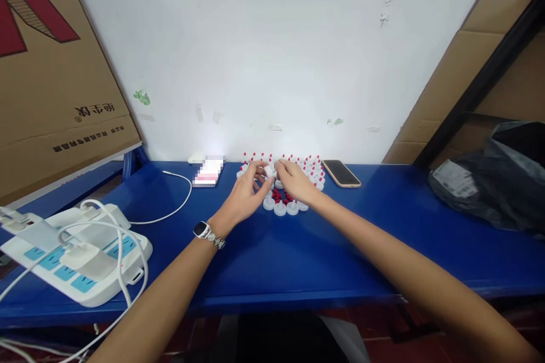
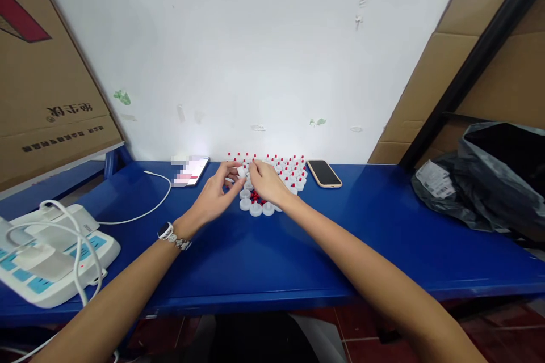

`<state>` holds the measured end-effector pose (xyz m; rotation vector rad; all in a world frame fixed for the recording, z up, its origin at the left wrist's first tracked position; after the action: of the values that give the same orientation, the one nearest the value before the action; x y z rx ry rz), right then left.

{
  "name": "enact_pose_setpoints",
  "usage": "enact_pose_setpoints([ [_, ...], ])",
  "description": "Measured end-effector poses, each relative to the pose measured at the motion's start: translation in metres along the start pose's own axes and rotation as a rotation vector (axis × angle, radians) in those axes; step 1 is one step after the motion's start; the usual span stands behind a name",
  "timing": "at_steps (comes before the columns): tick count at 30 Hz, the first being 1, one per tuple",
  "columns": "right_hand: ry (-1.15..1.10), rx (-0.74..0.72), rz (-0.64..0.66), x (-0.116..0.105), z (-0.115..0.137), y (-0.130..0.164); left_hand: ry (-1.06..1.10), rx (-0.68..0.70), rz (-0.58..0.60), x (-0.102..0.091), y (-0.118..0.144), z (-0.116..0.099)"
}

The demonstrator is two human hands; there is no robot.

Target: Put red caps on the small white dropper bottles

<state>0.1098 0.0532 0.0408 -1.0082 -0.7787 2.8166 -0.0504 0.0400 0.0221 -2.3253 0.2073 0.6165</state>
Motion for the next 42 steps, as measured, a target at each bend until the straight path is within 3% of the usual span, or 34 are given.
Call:
enact_pose_setpoints([
  [5,-0.240,0.056,-0.028,-0.001,-0.007,0.018,0.028,0.076,0.013,0.013,0.003,-0.008],
  [9,-0.311,0.065,-0.075,-0.002,-0.008,0.023,0.038,0.102,0.004,0.015,0.002,-0.010],
  [15,-0.262,0.009,-0.097,-0.006,-0.001,0.028,0.338,-0.173,0.066,0.025,-0.005,-0.005],
  [18,-0.215,-0.022,-0.074,-0.006,-0.002,0.029,0.301,-0.247,0.105,0.025,-0.007,-0.001],
  [26,-0.206,0.006,-0.074,-0.005,-0.007,0.027,0.335,-0.048,0.036,0.021,-0.001,-0.008],
  [35,-0.125,-0.050,-0.061,-0.009,0.008,0.034,0.512,-0.392,0.152,0.027,-0.008,-0.002],
  [37,-0.127,-0.029,-0.071,-0.011,0.006,0.032,0.465,-0.343,0.126,0.027,-0.006,-0.004],
  [42,-0.227,0.040,-0.068,-0.011,-0.004,0.029,0.322,-0.031,0.087,0.022,-0.001,-0.014],
])
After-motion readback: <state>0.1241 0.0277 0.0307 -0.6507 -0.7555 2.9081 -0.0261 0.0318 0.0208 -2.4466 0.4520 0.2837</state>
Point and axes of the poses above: each hand's wrist, its own y-axis away from the middle knuckle, its own x-axis out of the palm, z = x × y, the point moved 2 cm from there along -y, towards the middle knuckle, and after that the axes turned 3 degrees about -z, right-handed, at the moved point
